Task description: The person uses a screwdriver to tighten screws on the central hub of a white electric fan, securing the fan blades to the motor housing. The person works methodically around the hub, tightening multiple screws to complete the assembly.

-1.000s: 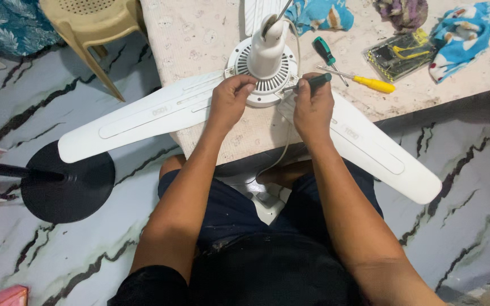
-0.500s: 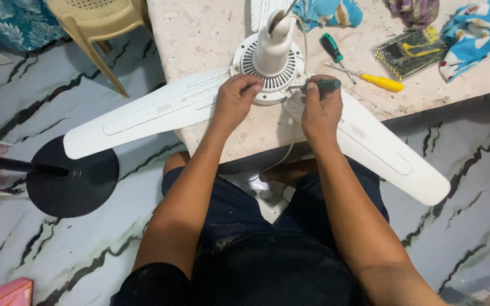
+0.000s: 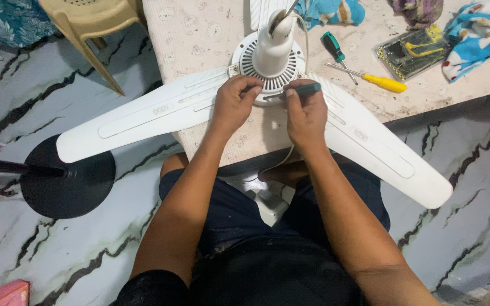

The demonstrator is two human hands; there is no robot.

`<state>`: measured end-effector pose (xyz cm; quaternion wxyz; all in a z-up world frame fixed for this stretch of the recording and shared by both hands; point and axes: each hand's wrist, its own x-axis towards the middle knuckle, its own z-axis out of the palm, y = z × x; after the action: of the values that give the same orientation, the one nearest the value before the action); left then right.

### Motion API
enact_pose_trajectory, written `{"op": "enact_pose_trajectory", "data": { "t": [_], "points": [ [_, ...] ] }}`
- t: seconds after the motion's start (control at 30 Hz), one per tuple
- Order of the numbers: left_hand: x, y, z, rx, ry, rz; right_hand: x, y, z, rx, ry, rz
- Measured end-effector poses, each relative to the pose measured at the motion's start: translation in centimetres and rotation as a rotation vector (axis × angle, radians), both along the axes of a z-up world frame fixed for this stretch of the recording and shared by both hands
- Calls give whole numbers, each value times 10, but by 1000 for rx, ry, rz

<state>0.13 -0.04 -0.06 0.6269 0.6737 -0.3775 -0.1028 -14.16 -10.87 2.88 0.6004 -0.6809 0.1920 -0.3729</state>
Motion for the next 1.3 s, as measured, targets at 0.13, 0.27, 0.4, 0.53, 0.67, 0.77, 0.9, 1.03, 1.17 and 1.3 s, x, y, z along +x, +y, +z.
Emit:
{"op": "enact_pose_trajectory", "data": {
  "t": [0.13, 0.27, 0.4, 0.53, 0.67, 0.77, 0.9, 1.03, 1.17, 1.3],
  "points": [
    [0, 1, 0, -12, 32, -18, -2, 5, 0, -69, 77, 7],
    [-1, 3, 4, 38, 52, -21, -6, -1, 3, -19, -5, -18],
    [-3, 6, 10, 33, -28, -65, -7, -6, 5, -16, 35, -66],
    [-5, 6, 14, 104, 55, -83, -10, -4, 6, 13, 4, -46],
    [-7, 9, 15, 143, -69, -52, -12, -5, 7, 11, 25, -55],
    [-6, 10, 15, 82, -167, -43, -13, -11, 9, 30, 19, -74],
    [-6, 10, 12, 76, -73, -56, -17, -19, 6, 80, -119, -61],
    [-4, 8, 5, 35, -49, -39, -20, -24, 4, 130, -94, -109],
    [1, 4, -10, -35, 6, 18, -17, -21, 5, 75, -72, -129],
    [12, -2, -28, -198, 356, 44, -11, -21, 9, 55, -75, -137]
  ]
}}
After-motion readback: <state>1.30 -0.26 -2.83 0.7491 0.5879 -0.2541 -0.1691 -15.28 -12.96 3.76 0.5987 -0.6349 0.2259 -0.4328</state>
